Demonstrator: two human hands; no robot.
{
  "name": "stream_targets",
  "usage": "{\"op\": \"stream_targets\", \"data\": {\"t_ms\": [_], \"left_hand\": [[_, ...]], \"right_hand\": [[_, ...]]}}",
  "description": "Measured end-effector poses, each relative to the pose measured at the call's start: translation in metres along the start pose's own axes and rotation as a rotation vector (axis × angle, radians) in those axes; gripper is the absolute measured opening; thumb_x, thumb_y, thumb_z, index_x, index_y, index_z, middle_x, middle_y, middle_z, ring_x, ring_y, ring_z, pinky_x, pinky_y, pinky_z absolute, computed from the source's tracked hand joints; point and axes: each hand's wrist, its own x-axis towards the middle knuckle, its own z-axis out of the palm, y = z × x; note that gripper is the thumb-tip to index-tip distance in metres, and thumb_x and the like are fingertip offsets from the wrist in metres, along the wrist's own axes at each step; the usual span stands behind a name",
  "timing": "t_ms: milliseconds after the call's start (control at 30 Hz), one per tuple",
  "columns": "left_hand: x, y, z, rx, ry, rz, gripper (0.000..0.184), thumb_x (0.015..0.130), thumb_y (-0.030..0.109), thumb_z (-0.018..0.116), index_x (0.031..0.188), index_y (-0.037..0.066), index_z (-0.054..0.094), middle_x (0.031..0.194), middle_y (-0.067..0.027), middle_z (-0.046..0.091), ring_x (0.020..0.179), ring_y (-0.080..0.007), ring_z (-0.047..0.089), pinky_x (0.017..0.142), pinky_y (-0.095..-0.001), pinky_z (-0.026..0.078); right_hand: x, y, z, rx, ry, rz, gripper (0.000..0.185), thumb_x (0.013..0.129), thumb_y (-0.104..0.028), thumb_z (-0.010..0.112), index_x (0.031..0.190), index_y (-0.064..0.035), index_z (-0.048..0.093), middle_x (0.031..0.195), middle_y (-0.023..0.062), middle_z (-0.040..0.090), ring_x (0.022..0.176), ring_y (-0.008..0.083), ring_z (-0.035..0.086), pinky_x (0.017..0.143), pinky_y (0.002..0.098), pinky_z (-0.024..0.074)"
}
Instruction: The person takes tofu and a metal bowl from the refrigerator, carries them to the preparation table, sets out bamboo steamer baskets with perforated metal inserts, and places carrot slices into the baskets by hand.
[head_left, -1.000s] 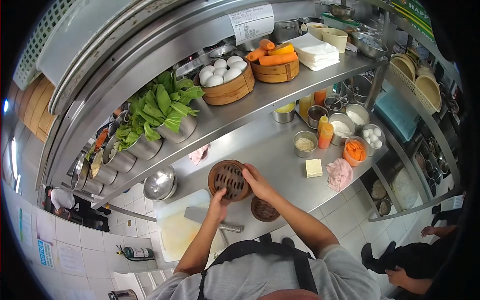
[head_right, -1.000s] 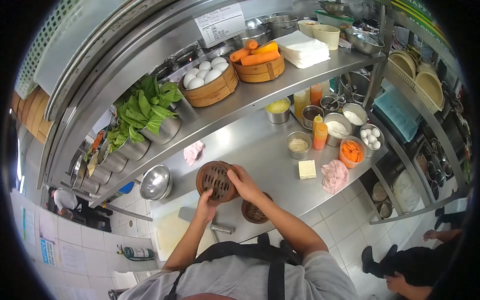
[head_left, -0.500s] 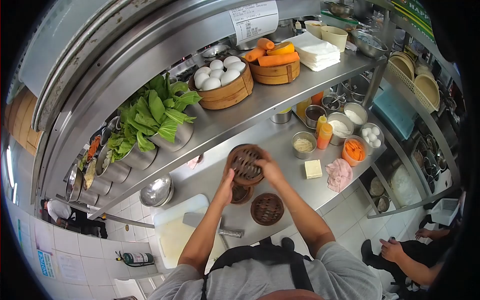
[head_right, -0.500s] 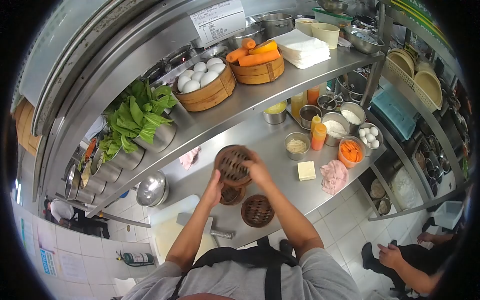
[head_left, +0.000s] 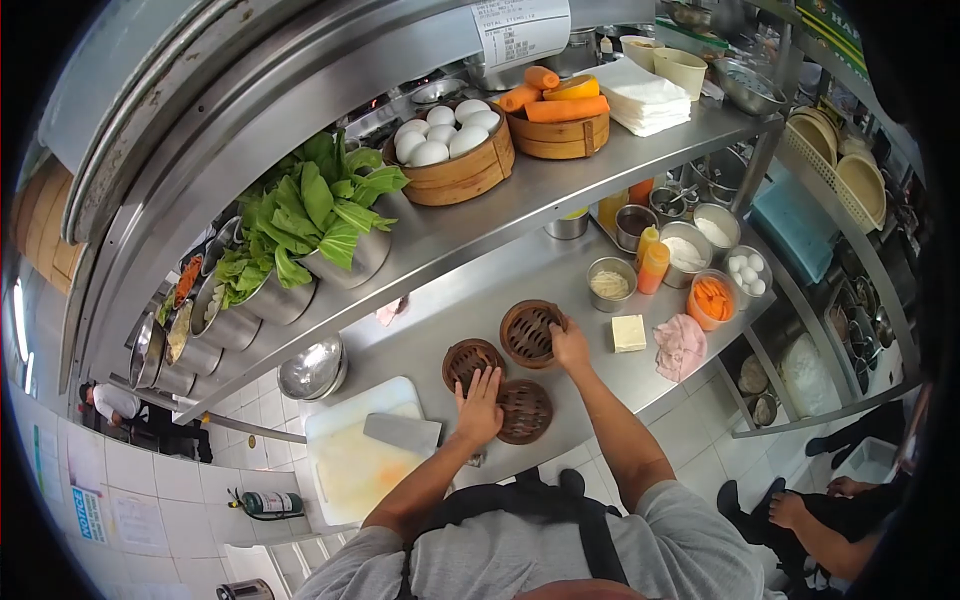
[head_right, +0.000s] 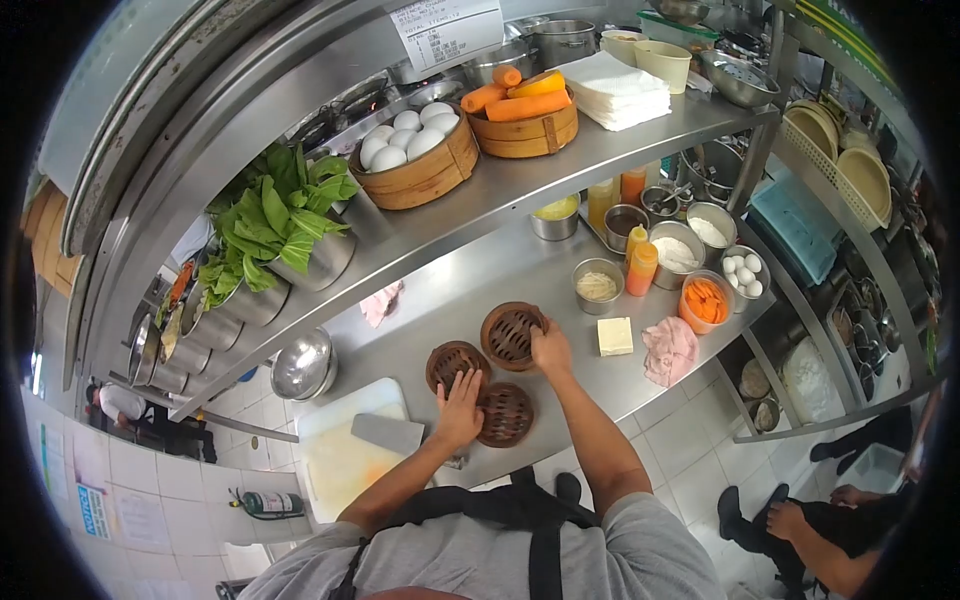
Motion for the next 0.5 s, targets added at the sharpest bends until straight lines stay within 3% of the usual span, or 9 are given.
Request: {"op": "stream_targets", "data": {"t_ms": [33, 167, 300, 367, 400, 433, 467, 500], "left_hand": [[-0.003, -0.005, -0.004, -0.029, -0.018, 0.039, 0.089, 0.086, 0.011, 0.061, 0.166, 0.012, 0.022, 0.168, -0.0155, 0.03, 0.158, -0.038, 0.023, 0.122, -0.07, 0.011], [-0.017, -0.019, -0.013, 0.013, -0.07, 0.053, 0.09, 0.086, 0.008, 0.063, 0.166, 0.011, 0.022, 0.169, -0.0108, 0.031, 0.159, -0.0347, 0.021, 0.124, -0.0687, 0.009], [-0.033, -0.02, -0.021, 0.079, -0.073, 0.102, 0.085, 0.088, 0.013, 0.066, 0.164, 0.011, 0.026, 0.169, -0.0136, 0.03, 0.159, -0.0357, 0.02, 0.124, -0.0666, 0.01], [-0.054, -0.006, -0.033, -0.014, 0.148, 0.047, 0.072, 0.09, 0.021, 0.07, 0.155, 0.009, 0.041, 0.161, -0.0164, 0.039, 0.154, -0.0371, 0.029, 0.123, -0.0634, 0.018], [-0.068, -0.01, -0.029, -0.017, 0.148, 0.042, 0.072, 0.09, 0.021, 0.07, 0.155, 0.009, 0.041, 0.161, -0.0164, 0.039, 0.154, -0.0371, 0.029, 0.123, -0.0634, 0.018], [-0.089, -0.019, -0.023, -0.044, 0.229, 0.021, 0.06, 0.09, 0.024, 0.071, 0.144, 0.009, 0.049, 0.152, -0.0167, 0.046, 0.148, -0.0373, 0.037, 0.118, -0.0605, 0.023], [-0.106, -0.028, -0.019, -0.07, 0.312, 0.001, 0.048, 0.091, 0.027, 0.072, 0.133, 0.008, 0.058, 0.144, -0.017, 0.053, 0.141, -0.0376, 0.044, 0.114, -0.0576, 0.029], [-0.124, -0.034, -0.018, -0.07, 0.309, -0.002, 0.048, 0.091, 0.027, 0.072, 0.133, 0.008, 0.058, 0.144, -0.017, 0.053, 0.141, -0.0376, 0.044, 0.114, -0.0576, 0.029]], "right_hand": [[-0.008, -0.004, -0.001, -0.002, 0.0, -0.003, 0.058, 0.099, -0.037, 0.053, 0.147, -0.0044, 0.055, 0.14, 0.0252, 0.063, 0.133, 0.0424, 0.057, 0.112, 0.0468, 0.0438], [-0.029, -0.007, 0.002, 0.019, -0.09, -0.023, 0.058, 0.099, -0.035, 0.054, 0.143, 0.0014, 0.057, 0.136, 0.0267, 0.065, 0.131, 0.043, 0.058, 0.111, 0.0457, 0.0438], [-0.04, -0.004, 0.012, 0.035, -0.055, -0.066, 0.055, 0.098, -0.035, 0.055, 0.14, 0.0017, 0.059, 0.133, 0.0273, 0.066, 0.129, 0.0438, 0.059, 0.11, 0.0461, 0.0444], [-0.037, 0.0, 0.013, 0.081, -0.056, -0.079, 0.054, 0.1, -0.033, 0.055, 0.141, 0.0011, 0.059, 0.133, 0.0272, 0.066, 0.127, 0.0415, 0.061, 0.108, 0.0445, 0.0456], [-0.037, 0.002, 0.012, 0.126, -0.055, -0.089, 0.052, 0.101, -0.032, 0.055, 0.142, 0.0005, 0.058, 0.132, 0.027, 0.067, 0.125, 0.0393, 0.063, 0.107, 0.043, 0.0468], [-0.04, 0.004, 0.007, 0.122, -0.06, -0.089, 0.052, 0.101, -0.032, 0.055, 0.142, 0.0005, 0.058, 0.132, 0.027, 0.067, 0.125, 0.0393, 0.063, 0.107, 0.043, 0.0468], [-0.043, 0.006, -0.001, 0.31, -0.069, -0.07, 0.052, 0.101, -0.03, 0.057, 0.141, 0.0021, 0.058, 0.127, 0.0248, 0.069, 0.12, 0.0343, 0.065, 0.105, 0.0396, 0.0473], [-0.045, 0.009, -0.008, 0.5, -0.077, -0.049, 0.051, 0.101, -0.028, 0.059, 0.14, 0.0037, 0.058, 0.123, 0.0227, 0.07, 0.115, 0.0293, 0.066, 0.103, 0.0363, 0.0477]]}}
